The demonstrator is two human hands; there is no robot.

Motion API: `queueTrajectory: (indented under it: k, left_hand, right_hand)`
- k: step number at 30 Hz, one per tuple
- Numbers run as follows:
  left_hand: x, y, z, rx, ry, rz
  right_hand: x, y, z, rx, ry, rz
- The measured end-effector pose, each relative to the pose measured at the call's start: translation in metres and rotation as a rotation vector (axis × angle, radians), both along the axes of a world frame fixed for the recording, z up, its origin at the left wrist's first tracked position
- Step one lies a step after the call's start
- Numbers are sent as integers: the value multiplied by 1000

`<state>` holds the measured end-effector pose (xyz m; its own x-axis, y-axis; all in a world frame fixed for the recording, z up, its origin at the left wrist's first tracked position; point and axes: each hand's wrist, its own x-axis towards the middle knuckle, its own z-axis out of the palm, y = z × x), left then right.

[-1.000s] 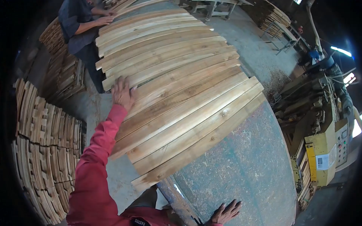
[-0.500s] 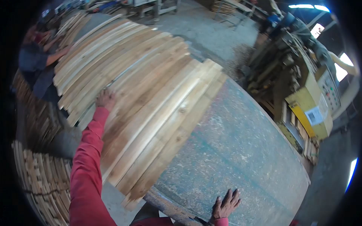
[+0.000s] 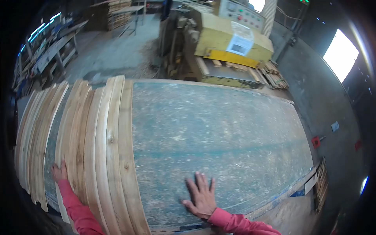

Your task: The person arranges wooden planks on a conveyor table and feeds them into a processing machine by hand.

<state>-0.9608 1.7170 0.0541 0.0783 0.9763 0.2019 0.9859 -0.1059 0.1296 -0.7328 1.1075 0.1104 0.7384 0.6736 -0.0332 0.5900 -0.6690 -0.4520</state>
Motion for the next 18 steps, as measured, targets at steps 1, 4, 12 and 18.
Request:
queueTrajectory:
  k: [1, 4, 12, 18]
  left_hand:
    - [9, -28, 8, -17, -9, 1]
    - [27, -91, -6, 110, 4, -28]
    - [100, -292, -1, 221, 6, -185]
    - [176, -448, 20, 150, 3, -257]
  right_hand:
    - [1, -4, 0, 57, 32, 27]
    - [-11, -17, -6, 187, 49, 126]
    - [-75, -137, -5, 211, 167, 69]
    - [-49, -284, -19, 331, 89, -29]
